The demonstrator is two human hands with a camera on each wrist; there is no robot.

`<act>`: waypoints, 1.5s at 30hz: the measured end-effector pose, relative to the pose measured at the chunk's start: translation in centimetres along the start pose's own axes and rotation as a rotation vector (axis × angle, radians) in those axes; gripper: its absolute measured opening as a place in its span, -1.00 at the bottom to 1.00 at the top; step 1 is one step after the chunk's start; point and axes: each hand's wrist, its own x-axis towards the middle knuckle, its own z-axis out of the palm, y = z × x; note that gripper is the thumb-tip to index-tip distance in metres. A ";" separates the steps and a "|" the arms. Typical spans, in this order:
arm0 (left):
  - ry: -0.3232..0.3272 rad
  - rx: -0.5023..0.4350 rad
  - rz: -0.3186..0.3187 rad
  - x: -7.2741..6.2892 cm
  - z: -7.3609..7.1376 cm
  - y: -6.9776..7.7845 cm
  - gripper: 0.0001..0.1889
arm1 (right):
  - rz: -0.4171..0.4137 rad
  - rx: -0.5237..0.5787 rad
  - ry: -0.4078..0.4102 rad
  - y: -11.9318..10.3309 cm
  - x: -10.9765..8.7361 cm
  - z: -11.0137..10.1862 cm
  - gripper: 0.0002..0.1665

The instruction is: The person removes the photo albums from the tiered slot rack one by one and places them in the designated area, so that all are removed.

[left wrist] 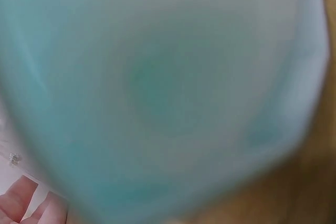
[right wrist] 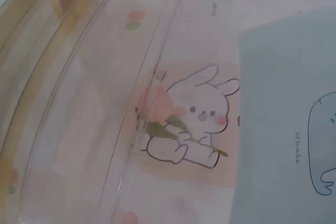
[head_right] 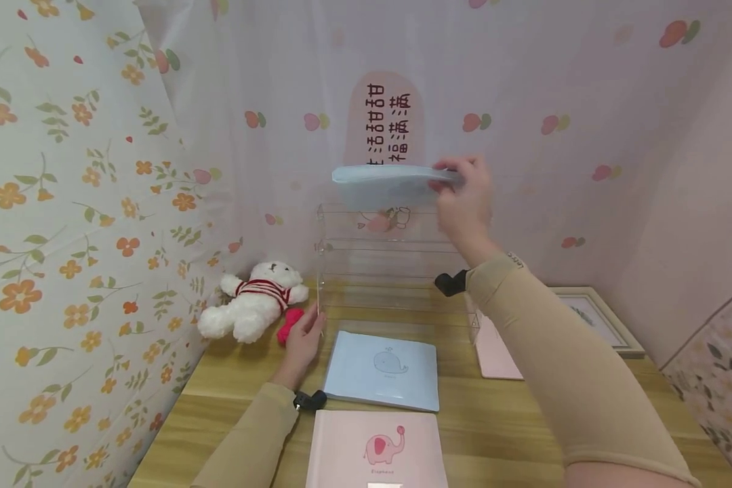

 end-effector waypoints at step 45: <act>-0.018 0.014 0.024 0.1 -0.2 -0.1 -0.49 | 0.138 -0.374 -0.551 13.1 -21.8 -18.2 -0.59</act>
